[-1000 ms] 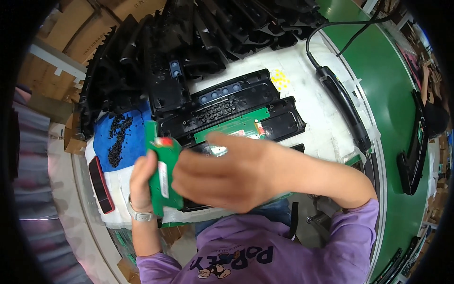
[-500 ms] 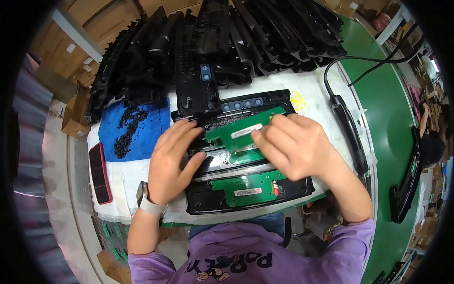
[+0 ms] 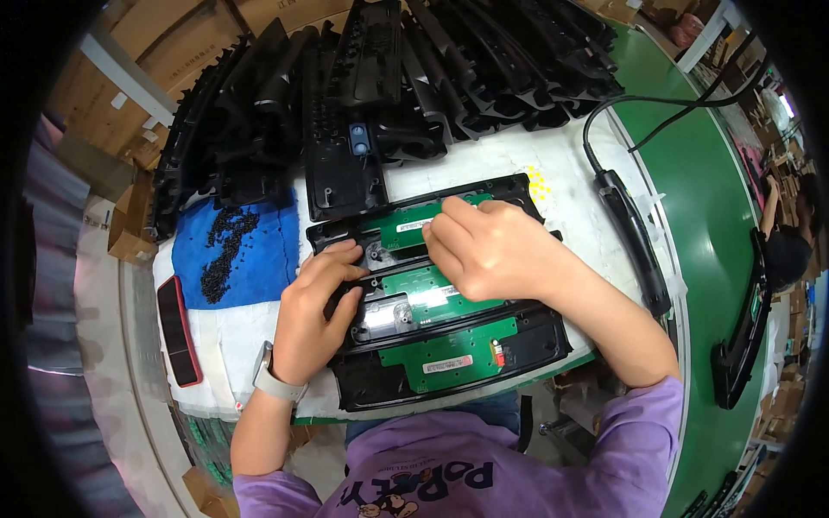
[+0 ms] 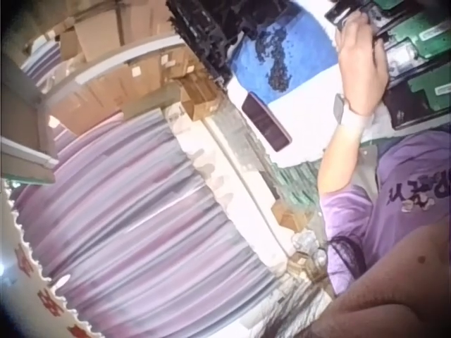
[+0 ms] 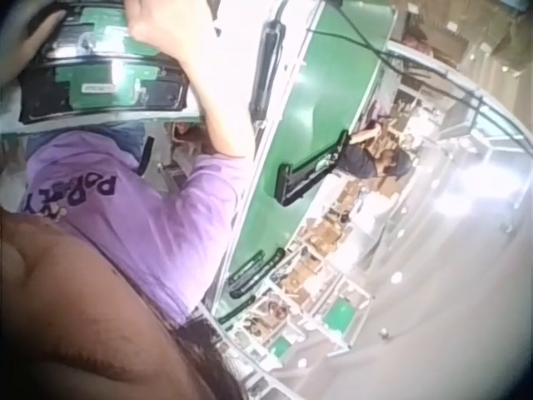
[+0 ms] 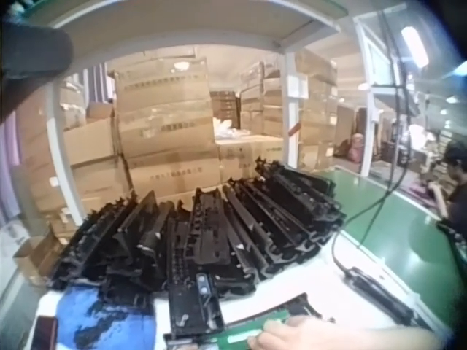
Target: Installing electronic chips and fastening screws onto printer toner cartridges.
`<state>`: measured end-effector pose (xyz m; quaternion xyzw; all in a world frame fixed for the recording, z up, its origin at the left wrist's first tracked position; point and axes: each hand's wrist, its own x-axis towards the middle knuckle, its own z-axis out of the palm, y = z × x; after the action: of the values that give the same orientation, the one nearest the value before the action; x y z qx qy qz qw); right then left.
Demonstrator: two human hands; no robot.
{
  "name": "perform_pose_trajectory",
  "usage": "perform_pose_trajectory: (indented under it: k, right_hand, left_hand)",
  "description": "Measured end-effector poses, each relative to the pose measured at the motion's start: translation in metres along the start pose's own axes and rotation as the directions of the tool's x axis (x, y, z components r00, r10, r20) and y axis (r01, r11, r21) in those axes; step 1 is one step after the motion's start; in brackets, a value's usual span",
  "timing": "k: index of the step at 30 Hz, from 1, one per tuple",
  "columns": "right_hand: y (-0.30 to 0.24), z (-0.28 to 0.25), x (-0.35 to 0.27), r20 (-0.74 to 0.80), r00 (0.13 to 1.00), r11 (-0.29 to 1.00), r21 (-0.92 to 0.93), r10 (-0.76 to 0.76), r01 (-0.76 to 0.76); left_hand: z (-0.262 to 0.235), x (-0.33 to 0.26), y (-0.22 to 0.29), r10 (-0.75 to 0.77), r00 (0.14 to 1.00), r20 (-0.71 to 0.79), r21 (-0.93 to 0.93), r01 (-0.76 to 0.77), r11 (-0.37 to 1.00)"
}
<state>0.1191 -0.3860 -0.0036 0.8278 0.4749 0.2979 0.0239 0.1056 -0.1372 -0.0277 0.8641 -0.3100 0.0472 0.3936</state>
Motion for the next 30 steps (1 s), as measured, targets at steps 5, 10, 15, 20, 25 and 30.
perform_pose_trajectory:
  k: [5,10,15,20,25,30]
  right_hand:
    - [0.001,0.0,0.0,0.116,0.991,0.988,0.132,0.064,-0.079]
    - [-0.003,0.002,-0.005,0.011,0.998,0.997,0.051,0.063,-0.064]
    - [-0.002,0.008,-0.007,0.02,0.991,0.986,0.095,0.134,-0.136]
    - [0.009,0.007,-0.007,0.187,0.951,0.909,0.294,0.247,-0.294]
    - [0.015,0.009,-0.012,0.265,0.886,0.729,0.504,0.381,-0.464]
    - [0.015,0.006,-0.008,0.301,0.871,0.714,0.498,0.389,-0.492]
  left_hand:
    - [-0.001,0.002,0.0,-0.006,1.0,0.017,0.006,0.005,1.0]
    - [-0.001,0.004,0.004,-0.048,0.998,0.03,-0.039,0.049,0.998]
    - [0.0,0.007,0.005,-0.09,0.994,0.065,-0.041,0.093,0.995]
    - [-0.003,0.009,0.008,-0.126,0.988,0.092,-0.018,0.128,0.992]
    - [0.0,0.011,0.0,-0.113,0.986,0.12,-0.041,0.119,0.992]
    - [-0.004,0.015,0.003,-0.193,0.968,0.16,-0.006,0.196,0.98]
